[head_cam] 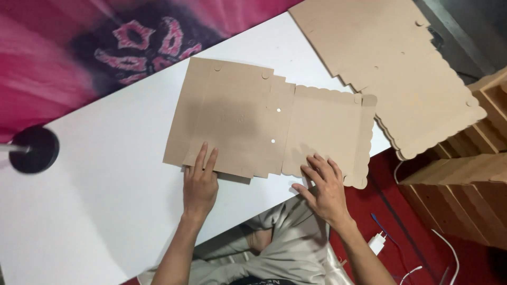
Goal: The person sits on the floor and assembles a flat cardboard piece by folding its flaps and pressing them into place. They repeatedly smooth the folded edges with their hands to secure the shape.
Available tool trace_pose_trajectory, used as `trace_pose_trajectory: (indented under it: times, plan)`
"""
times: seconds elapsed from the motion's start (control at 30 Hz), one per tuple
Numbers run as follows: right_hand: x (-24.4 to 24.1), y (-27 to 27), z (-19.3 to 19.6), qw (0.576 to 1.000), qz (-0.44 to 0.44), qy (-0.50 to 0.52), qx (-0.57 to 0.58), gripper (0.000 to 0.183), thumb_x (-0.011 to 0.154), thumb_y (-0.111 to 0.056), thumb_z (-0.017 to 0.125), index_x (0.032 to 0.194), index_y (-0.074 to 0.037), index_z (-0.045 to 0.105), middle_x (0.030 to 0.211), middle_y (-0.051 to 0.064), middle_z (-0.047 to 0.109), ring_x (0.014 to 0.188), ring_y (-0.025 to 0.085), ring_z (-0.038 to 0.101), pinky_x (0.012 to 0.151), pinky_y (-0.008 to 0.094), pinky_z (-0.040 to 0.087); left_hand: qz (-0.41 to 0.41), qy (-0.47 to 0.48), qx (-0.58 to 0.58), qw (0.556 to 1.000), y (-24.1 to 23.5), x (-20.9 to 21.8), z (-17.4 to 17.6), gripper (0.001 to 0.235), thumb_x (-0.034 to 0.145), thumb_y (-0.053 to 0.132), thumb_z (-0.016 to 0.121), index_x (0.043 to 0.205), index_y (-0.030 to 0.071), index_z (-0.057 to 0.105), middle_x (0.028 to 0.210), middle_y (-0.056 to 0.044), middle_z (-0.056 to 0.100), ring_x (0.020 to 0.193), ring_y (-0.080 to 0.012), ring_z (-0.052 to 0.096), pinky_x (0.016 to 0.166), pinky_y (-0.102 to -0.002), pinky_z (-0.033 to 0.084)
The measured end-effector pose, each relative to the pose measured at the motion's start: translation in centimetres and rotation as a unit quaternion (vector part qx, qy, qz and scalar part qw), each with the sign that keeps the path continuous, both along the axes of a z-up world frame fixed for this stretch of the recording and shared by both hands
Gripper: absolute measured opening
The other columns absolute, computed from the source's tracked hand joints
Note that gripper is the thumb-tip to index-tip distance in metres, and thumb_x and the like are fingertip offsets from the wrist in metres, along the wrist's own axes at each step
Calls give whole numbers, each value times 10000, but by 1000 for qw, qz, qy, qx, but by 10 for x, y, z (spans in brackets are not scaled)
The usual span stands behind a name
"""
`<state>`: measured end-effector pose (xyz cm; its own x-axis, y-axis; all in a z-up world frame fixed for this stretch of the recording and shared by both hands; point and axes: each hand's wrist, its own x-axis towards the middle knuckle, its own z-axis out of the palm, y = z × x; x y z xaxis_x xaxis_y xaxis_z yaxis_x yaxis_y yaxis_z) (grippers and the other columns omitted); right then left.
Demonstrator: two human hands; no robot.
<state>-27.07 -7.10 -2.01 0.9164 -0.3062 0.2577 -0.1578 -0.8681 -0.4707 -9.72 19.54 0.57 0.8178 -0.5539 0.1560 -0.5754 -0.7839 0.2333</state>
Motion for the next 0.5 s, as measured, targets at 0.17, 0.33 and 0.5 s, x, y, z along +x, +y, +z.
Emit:
trace_pose_trajectory:
  times: [0.17, 0.33, 0.5]
  plan:
    - [9, 33, -16, 999, 41, -4, 15, 382, 953, -396, 678, 1165, -79, 679, 1364, 171, 613, 1376, 354, 523, 1195, 563, 316, 77, 10, -3, 997, 54, -48, -11, 598, 858, 330, 670, 1426, 166, 576, 1549, -159, 443, 1275, -359, 537, 939, -455, 457]
    - [23, 69, -14, 997, 76, -5, 21, 345, 986, -334, 649, 1207, -71, 632, 1414, 204, 556, 1416, 389, 473, 1209, 575, 291, 123, 22, -30, 992, 91, -88, -5, 703, 899, 483, 662, 1469, 100, 513, 1613, -249, 286, 1380, -458, 410, 988, -528, 418]
    - [31, 93, -16, 991, 129, 29, 23, 351, 970, -143, 597, 1320, -142, 622, 1503, 170, 514, 1474, 389, 393, 1219, 601, 208, 156, 45, 54, 985, 131, -115, -8, 726, 975, 663, 433, 1435, 111, 542, 1481, -212, 461, 1294, -386, 480, 920, -505, 427]
